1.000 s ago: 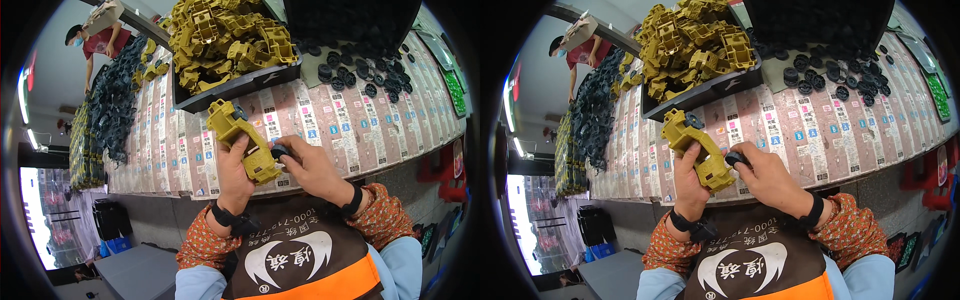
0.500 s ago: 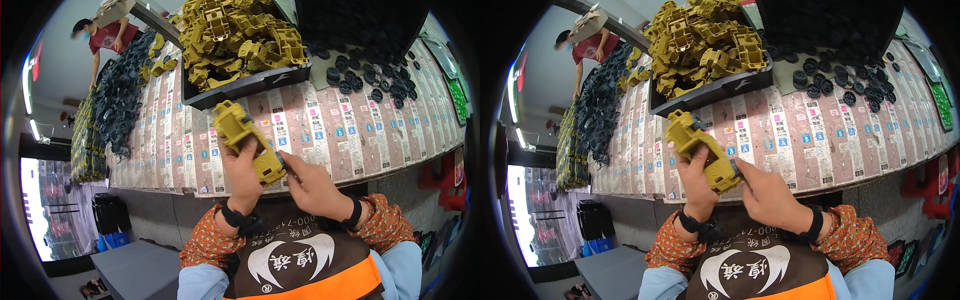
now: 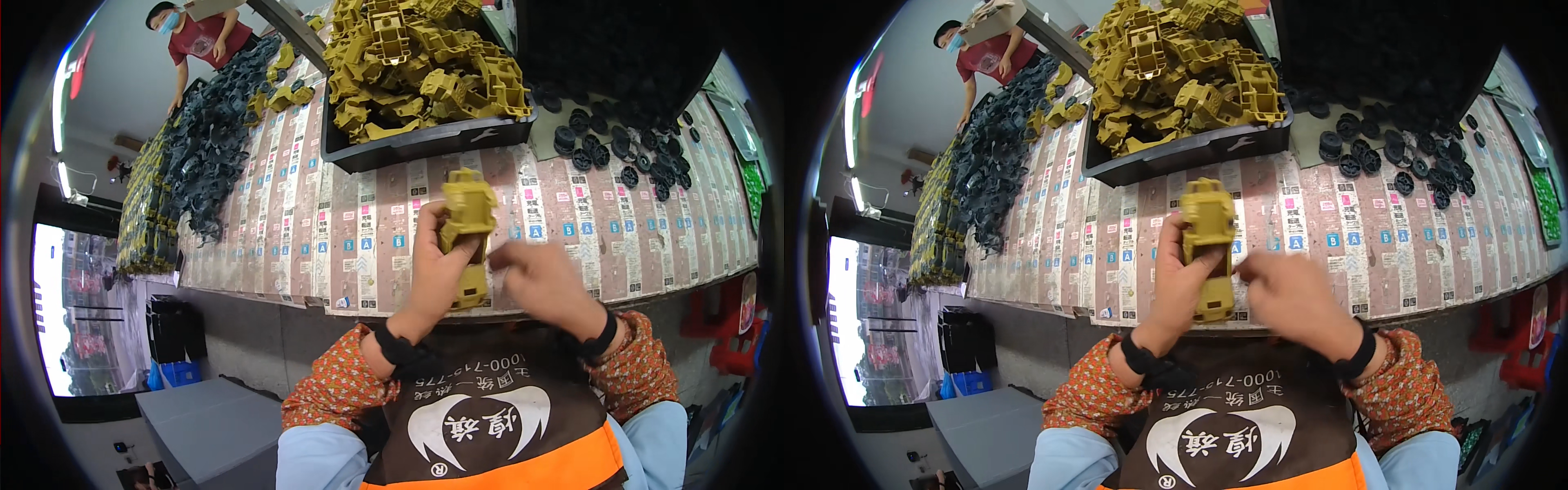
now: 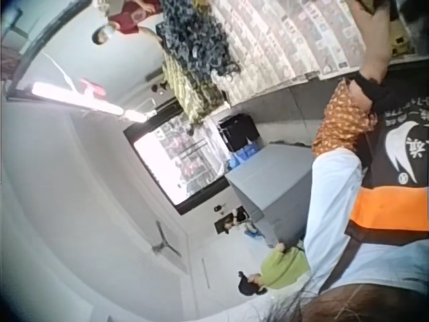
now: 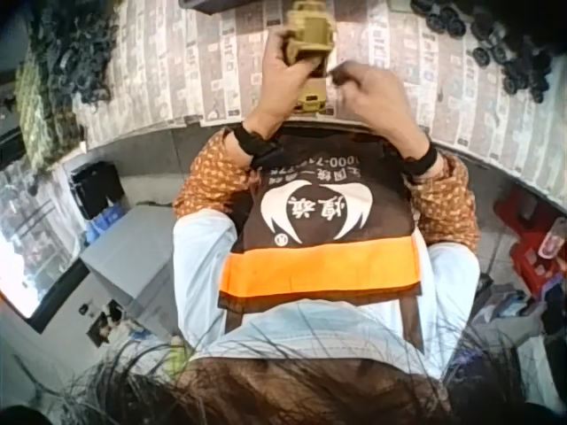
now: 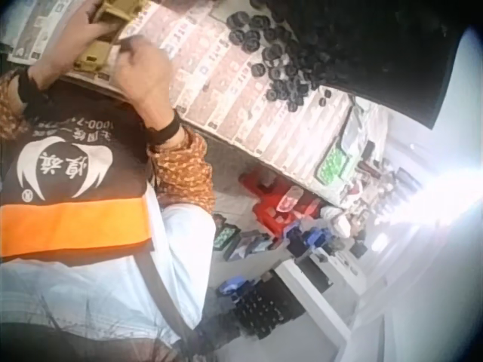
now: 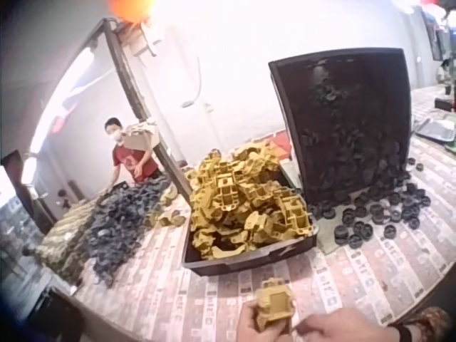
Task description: The person repeatedly picks up yellow plastic housings and black circular components from a table. They insert the black components into the yellow housings by hand and then place the assembled units into a black bin. The process is repetitive and involves handling multiple identical units.
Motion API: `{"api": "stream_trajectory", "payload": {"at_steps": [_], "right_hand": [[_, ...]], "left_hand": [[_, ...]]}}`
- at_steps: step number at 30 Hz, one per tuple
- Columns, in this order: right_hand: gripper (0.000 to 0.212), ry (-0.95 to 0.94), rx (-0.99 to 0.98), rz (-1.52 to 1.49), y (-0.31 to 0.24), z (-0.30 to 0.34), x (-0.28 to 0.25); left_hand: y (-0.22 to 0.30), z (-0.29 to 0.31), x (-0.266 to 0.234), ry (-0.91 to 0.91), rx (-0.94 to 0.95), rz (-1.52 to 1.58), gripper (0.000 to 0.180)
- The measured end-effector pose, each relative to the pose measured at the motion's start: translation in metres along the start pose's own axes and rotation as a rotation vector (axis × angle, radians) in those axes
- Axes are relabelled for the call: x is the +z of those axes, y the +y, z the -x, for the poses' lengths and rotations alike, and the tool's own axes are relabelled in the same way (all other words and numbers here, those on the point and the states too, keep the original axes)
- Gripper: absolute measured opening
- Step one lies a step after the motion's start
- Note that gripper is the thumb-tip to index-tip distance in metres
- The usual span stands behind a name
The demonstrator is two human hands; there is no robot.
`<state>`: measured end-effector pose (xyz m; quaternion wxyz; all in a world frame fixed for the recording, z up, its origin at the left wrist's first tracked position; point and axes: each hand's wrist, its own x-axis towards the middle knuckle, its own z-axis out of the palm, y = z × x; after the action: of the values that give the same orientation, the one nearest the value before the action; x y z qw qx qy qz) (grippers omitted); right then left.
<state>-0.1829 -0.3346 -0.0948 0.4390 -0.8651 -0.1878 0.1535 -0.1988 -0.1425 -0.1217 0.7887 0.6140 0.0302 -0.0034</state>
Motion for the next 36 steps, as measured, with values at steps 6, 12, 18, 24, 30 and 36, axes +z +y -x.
{"api": "stream_trajectory", "payload": {"at_steps": [6,12,18,24,30,36], "right_hand": [[0.051,0.072,-0.287,-0.254,0.007,-0.009,-0.038],[0.029,-0.118,0.174,-0.802,0.029,0.005,-0.052],[0.036,-0.04,0.225,-1.139,0.029,0.009,-0.046],[0.044,-0.087,0.191,-0.999,0.028,0.006,-0.041],[0.042,-0.037,0.271,-1.093,0.027,0.014,-0.022],[0.032,-0.199,0.298,-0.661,0.029,-0.02,-0.059]], "left_hand": [[0.023,-0.006,-0.01,-0.483,-0.293,-0.418,0.054],[0.055,-0.008,-0.028,-0.505,-0.558,0.405,0.077],[0.061,-0.012,-0.029,-0.431,-0.499,0.441,0.072],[0.045,-0.02,-0.034,-0.412,-0.541,0.626,0.071],[0.035,-0.017,-0.031,-0.244,-0.199,0.522,0.073],[0.02,-0.016,-0.024,0.016,-0.206,0.572,0.058]]}}
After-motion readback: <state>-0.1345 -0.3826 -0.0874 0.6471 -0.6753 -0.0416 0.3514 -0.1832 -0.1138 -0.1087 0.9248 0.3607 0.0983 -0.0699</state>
